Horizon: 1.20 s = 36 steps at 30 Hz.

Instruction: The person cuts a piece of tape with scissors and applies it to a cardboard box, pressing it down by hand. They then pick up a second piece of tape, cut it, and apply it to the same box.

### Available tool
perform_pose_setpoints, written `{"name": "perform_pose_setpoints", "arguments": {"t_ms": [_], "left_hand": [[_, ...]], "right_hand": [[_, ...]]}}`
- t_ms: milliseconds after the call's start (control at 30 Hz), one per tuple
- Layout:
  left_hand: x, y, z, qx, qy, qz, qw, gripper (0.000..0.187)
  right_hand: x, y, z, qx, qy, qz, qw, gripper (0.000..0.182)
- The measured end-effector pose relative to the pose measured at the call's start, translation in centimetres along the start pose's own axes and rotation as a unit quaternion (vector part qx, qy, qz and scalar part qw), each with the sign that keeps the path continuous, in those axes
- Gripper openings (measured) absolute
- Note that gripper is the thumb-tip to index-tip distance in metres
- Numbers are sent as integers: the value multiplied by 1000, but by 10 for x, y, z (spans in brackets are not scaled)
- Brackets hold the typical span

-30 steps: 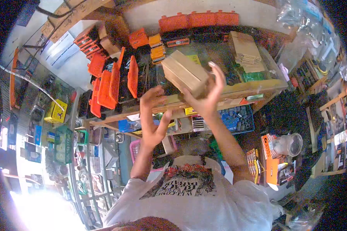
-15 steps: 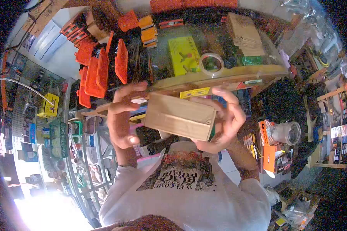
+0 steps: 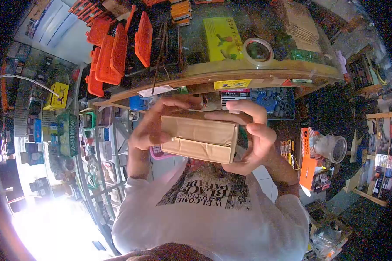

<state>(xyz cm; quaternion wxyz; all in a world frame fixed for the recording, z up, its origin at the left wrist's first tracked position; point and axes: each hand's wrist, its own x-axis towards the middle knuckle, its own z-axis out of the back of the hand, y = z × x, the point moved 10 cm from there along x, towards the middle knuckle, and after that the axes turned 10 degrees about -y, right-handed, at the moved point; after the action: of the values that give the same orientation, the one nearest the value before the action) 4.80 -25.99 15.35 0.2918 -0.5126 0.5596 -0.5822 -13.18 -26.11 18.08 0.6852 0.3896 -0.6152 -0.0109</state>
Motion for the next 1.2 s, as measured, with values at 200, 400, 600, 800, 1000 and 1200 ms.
{"name": "perform_pose_setpoints", "arguments": {"t_ms": [200, 400, 600, 800, 1000, 1200], "left_hand": [[-6, 5, 0, 25, 6, 20, 999, 60], [-16, -37, -5, 324, -38, -132, 936, 68], [-29, -42, -43, 394, 134, -108, 903, 70], [-45, -12, -46, 313, 192, -23, 930, 81], [-63, 8, -54, 269, 231, -6, 935, 85], [-70, 17, -59, 252, 222, -11, 942, 83]], "right_hand": [[-1, -7, -9, -28, 54, -25, 998, 119], [-18, -18, -18, -18, 47, -77, 996, 112], [-45, -19, -28, -40, 26, -190, 981, 112], [-70, -19, -40, -10, 50, -260, 964, 111], [-72, -12, -40, -23, 102, -283, 953, 105], [-56, -7, -29, -76, 159, -259, 950, 99]]}}
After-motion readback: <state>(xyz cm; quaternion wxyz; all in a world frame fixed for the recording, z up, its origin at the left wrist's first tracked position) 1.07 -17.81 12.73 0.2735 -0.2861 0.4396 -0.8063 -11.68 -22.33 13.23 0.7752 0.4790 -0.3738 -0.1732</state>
